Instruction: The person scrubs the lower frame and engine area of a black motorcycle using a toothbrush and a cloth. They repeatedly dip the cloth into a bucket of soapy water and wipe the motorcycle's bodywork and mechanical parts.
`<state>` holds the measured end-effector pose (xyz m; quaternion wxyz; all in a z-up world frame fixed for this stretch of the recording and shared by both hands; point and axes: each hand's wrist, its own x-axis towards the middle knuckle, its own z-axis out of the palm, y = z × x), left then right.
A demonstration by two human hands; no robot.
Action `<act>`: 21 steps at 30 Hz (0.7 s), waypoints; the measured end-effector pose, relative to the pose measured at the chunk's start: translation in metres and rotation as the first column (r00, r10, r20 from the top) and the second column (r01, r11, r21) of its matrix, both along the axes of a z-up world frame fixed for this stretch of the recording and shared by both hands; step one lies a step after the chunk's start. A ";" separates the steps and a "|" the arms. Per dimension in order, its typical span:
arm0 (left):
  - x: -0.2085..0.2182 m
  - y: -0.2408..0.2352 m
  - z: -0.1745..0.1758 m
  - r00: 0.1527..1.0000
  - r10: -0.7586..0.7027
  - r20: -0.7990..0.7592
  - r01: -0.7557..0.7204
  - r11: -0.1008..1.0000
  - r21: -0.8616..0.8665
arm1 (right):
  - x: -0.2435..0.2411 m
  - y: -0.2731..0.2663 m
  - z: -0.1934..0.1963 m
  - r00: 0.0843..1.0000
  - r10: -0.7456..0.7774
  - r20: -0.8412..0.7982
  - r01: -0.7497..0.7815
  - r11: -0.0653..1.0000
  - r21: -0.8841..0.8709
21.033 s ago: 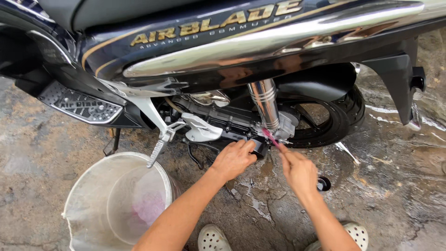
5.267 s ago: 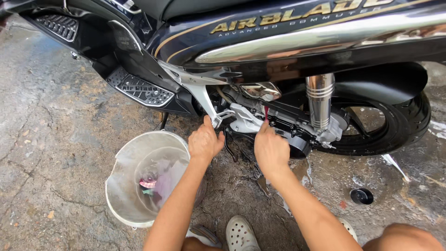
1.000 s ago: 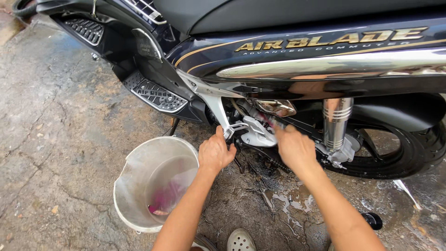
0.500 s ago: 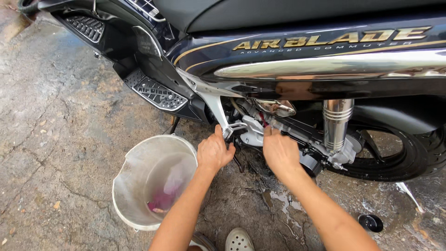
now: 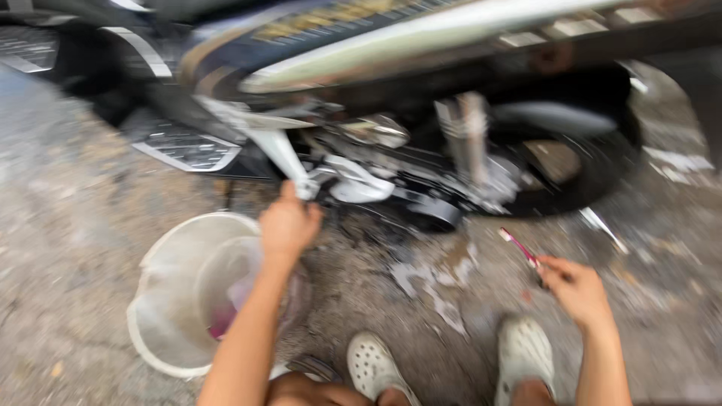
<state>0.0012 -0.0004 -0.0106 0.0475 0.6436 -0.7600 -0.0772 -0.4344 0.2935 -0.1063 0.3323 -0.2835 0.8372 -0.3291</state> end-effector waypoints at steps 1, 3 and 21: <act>0.000 0.008 -0.003 0.999 -0.055 -0.002 0.055 0.998 0.027 | -0.033 0.026 -0.071 0.999 -0.055 -0.002 0.055 0.998 0.027; 0.000 0.009 -0.001 0.980 0.012 0.199 0.014 0.992 -0.128 | -0.110 0.065 -0.183 0.884 0.101 -0.456 0.055 0.947 0.316; -0.007 0.011 0.003 0.976 0.077 0.203 -0.050 0.989 -0.136 | -0.043 0.068 -0.181 0.907 -0.215 -0.361 0.361 0.839 0.408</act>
